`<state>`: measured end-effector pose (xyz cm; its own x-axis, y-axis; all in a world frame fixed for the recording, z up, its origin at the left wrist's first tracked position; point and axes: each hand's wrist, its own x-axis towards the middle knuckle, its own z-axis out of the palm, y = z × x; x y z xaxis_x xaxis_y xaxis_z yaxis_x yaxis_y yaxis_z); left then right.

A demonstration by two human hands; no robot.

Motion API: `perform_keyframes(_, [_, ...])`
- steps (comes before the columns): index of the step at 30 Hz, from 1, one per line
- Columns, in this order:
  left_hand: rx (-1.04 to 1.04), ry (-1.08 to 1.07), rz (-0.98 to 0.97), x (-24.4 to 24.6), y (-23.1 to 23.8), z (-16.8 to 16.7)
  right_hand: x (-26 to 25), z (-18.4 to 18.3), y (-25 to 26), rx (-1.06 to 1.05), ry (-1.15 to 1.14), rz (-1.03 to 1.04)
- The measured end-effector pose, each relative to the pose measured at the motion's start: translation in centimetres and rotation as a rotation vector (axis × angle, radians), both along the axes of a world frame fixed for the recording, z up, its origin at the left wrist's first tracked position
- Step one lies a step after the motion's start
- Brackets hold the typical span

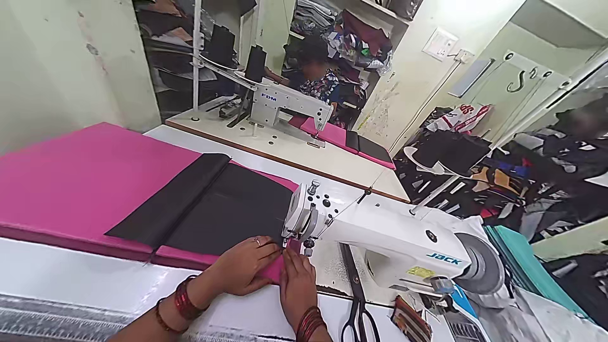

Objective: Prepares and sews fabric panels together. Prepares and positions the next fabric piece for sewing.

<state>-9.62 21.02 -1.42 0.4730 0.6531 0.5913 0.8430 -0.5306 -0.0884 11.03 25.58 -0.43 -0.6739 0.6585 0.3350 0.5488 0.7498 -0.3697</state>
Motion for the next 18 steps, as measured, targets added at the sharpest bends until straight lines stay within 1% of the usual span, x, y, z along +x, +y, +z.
perform_keyframes(2, [-0.042,-0.005,-0.02,-0.3,0.2,-0.2,0.0,0.1,-0.3,-0.042,-0.023,-0.013])
perform_keyframes(5, [-0.057,-0.022,-0.024,-0.7,1.3,0.3,-0.1,-0.1,0.0,0.011,0.016,-0.017])
perform_keyframes(9, [-0.074,-0.045,-0.007,-1.0,2.3,0.3,-0.3,0.3,-0.1,-0.088,-0.04,-0.05])
perform_keyframes(15, [-0.168,-0.033,0.058,-1.2,3.4,1.6,0.1,0.1,0.1,-0.11,0.031,-0.078])
perform_keyframes(18, [-0.268,-0.063,0.113,-1.0,3.7,2.1,0.6,-0.1,-0.1,-0.129,0.15,-0.071])
